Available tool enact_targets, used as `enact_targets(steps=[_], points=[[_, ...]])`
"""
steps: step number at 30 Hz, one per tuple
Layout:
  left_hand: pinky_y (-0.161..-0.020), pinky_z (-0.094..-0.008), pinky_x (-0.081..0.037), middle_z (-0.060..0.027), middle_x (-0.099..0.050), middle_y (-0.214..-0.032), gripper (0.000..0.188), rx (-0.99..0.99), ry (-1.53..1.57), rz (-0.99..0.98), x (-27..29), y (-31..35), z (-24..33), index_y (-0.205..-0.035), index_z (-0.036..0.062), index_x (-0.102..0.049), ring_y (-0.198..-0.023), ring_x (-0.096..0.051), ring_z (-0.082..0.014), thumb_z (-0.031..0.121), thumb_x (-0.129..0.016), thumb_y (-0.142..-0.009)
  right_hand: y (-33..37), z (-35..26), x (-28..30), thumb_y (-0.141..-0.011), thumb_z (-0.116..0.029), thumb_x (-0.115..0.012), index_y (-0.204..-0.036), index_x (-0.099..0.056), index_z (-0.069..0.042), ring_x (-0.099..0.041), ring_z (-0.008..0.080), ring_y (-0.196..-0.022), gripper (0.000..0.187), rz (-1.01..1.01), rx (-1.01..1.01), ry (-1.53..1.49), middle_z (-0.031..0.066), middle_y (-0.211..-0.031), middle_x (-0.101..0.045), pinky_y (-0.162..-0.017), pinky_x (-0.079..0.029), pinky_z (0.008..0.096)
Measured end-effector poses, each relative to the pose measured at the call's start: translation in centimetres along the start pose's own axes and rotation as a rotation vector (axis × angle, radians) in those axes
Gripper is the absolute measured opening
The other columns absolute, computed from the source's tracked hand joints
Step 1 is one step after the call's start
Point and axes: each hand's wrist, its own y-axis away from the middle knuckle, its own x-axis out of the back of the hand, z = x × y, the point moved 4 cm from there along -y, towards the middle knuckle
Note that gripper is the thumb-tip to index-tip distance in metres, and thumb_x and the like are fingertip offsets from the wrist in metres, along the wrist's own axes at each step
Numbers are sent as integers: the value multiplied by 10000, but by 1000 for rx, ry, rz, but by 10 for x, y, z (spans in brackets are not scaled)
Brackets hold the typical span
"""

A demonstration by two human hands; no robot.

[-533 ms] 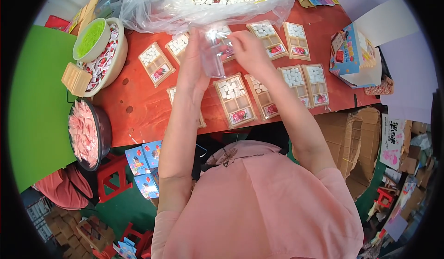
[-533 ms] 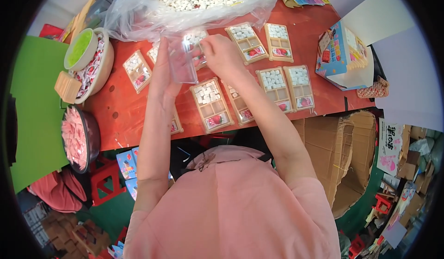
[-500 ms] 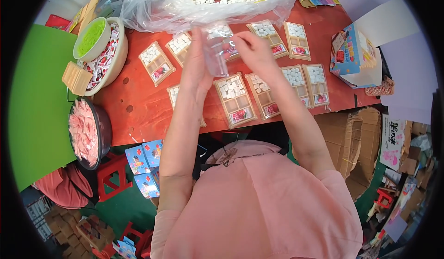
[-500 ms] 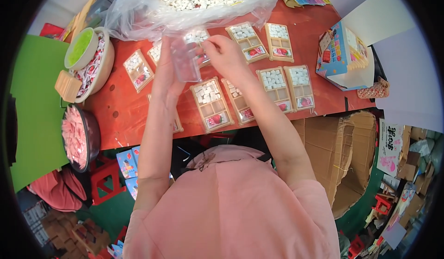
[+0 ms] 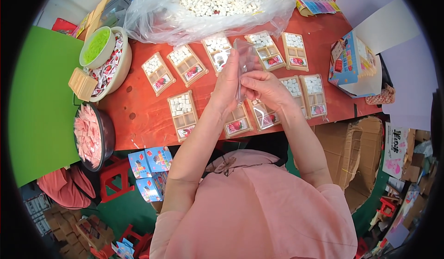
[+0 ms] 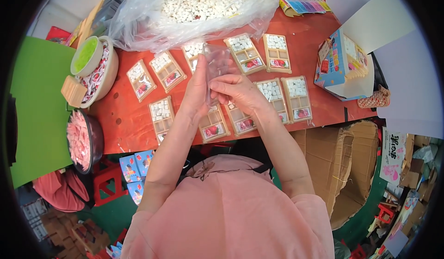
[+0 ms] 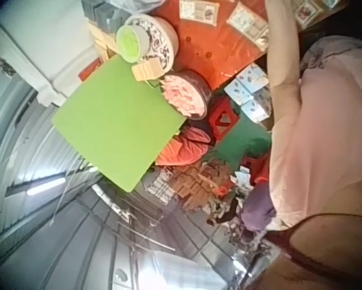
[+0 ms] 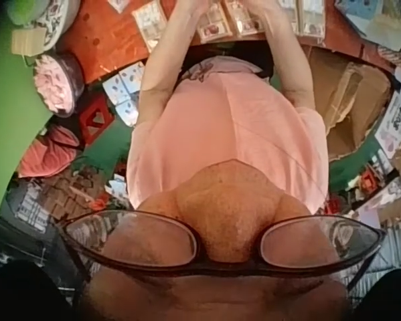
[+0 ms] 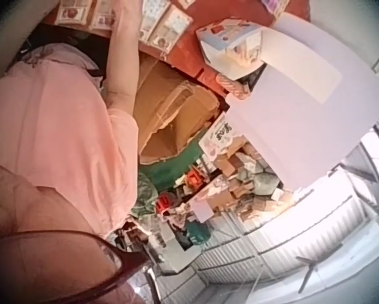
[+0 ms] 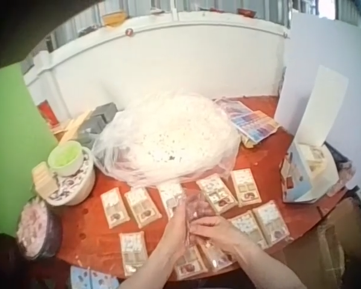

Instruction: Packaging small white cube-shaped items into plastic partitioned trays and then into plastic sleeves.

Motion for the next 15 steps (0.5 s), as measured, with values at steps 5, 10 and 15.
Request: enact_targets(steps=[5, 10, 15], points=[[-609, -312, -598, -189, -603, -1302, 839, -73, 17, 64, -5, -6, -2, -1536, 61, -360, -949, -690, -223, 724, -334, -1022, 3, -8, 0, -952, -187, -735, -1005, -735, -24, -602, 96, -713, 172, 77, 43, 41, 29, -846, -690, -649, -470, 235], [-680, -313, -598, -175, -662, -1172, 663, -67, 3, 134, 1, -20, -7, -1414, 49, -462, -877, -696, -202, 593, -498, -1036, 8, -21, 5, -926, -135, -652, -926, -680, -30, -616, 105, -756, 109, 219, 177, 192, 48, -903, -695, -715, -491, 254], [-719, -336, -604, -96, -668, -1064, 444, -81, 36, 330, 4, -26, 4, -1221, 66, -544, -886, -693, -200, 452, -635, -1020, 10, -39, 55, -879, -63, -636, -934, -624, 21, -644, 139, -669, 102, 630, 245, 495, 102, -888, -674, -592, -515, 284]])
